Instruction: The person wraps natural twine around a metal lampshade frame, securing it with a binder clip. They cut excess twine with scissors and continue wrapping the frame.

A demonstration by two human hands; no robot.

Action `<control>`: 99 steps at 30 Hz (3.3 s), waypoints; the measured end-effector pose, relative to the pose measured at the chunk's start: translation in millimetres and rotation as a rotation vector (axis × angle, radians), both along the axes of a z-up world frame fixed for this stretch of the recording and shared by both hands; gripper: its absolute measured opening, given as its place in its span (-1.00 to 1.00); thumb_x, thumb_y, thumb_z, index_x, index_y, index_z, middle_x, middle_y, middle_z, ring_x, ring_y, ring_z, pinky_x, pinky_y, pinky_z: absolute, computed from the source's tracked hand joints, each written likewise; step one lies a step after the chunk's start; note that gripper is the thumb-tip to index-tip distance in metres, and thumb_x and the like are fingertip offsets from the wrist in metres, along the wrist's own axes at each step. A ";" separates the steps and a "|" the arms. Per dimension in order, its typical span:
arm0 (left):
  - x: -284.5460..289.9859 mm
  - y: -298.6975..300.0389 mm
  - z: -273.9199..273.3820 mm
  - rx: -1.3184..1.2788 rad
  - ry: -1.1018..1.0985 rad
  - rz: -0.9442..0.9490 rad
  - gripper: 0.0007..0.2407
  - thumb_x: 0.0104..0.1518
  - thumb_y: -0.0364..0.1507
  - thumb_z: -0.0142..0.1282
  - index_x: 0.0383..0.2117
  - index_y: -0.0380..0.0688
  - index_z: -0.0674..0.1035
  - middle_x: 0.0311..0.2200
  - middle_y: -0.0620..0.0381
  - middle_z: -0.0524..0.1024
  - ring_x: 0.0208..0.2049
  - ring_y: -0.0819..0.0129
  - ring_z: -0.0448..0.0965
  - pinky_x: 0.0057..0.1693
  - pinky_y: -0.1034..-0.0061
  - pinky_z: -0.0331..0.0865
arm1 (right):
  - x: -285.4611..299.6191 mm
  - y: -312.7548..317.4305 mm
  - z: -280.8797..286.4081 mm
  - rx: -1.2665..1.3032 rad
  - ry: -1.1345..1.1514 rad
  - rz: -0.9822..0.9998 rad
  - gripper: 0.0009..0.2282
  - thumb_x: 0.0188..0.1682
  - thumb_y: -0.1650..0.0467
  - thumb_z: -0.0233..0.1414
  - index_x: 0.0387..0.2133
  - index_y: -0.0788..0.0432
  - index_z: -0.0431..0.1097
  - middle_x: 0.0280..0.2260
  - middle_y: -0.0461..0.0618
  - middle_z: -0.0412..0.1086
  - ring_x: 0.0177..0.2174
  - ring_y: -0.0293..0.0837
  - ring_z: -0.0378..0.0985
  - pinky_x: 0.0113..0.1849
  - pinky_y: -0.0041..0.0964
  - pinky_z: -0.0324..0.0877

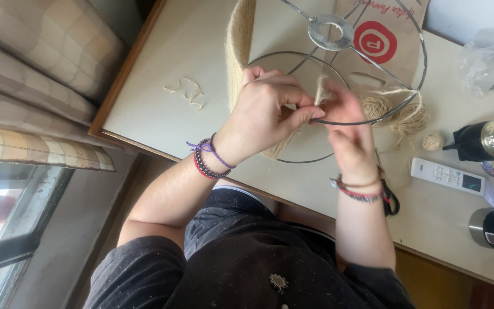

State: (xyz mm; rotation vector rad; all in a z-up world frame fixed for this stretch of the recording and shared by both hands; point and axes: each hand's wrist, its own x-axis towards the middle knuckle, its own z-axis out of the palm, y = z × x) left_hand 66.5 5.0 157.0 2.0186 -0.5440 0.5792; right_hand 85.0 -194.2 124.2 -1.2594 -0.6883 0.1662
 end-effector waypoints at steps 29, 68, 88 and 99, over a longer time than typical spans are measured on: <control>-81.6 -19.4 -81.0 -0.384 -0.241 -0.397 -0.77 0.31 -0.38 0.03 -0.52 -0.11 0.61 -0.55 0.17 0.46 -0.35 0.12 0.60 -0.10 0.25 0.53 | -6.4 -23.6 16.5 -0.651 -0.962 -0.715 -0.82 0.21 0.33 0.15 -0.26 0.20 0.60 -0.49 -0.10 0.28 -0.44 -0.07 0.32 -0.02 -0.10 0.18; -33.5 -63.1 -154.0 -0.899 0.572 -0.008 -0.78 0.30 -0.49 0.10 -0.55 -0.29 0.59 -0.69 0.03 0.57 -0.67 0.40 0.58 -0.34 0.56 0.53 | -103.1 -151.0 -109.8 -0.737 0.232 -0.056 -0.79 0.02 0.51 0.05 -0.11 0.24 0.57 -0.15 0.21 0.60 -0.08 0.01 0.62 -0.02 0.04 0.47; -27.8 -56.8 -176.5 -0.990 0.528 -0.014 -0.82 0.32 -0.52 0.03 -0.42 -0.40 0.58 -0.66 0.03 0.52 -0.68 0.40 0.56 -0.41 0.54 0.54 | 13.2 -194.8 -189.3 -1.464 0.117 -0.804 -0.80 0.05 0.25 0.02 -0.21 0.06 0.50 -0.33 0.11 0.56 -0.22 0.14 0.62 -0.24 -0.01 0.47; -28.2 -59.8 -177.7 -1.004 0.536 -0.022 -0.80 0.32 -0.51 0.05 -0.50 -0.32 0.55 -0.65 0.05 0.53 -0.68 0.39 0.57 -0.41 0.56 0.54 | -54.2 -171.7 -160.8 -1.302 -0.260 -0.491 -0.74 -0.10 0.50 0.19 -0.14 0.02 0.50 -0.12 0.00 0.38 -0.12 0.11 0.57 -0.11 -0.07 0.52</control>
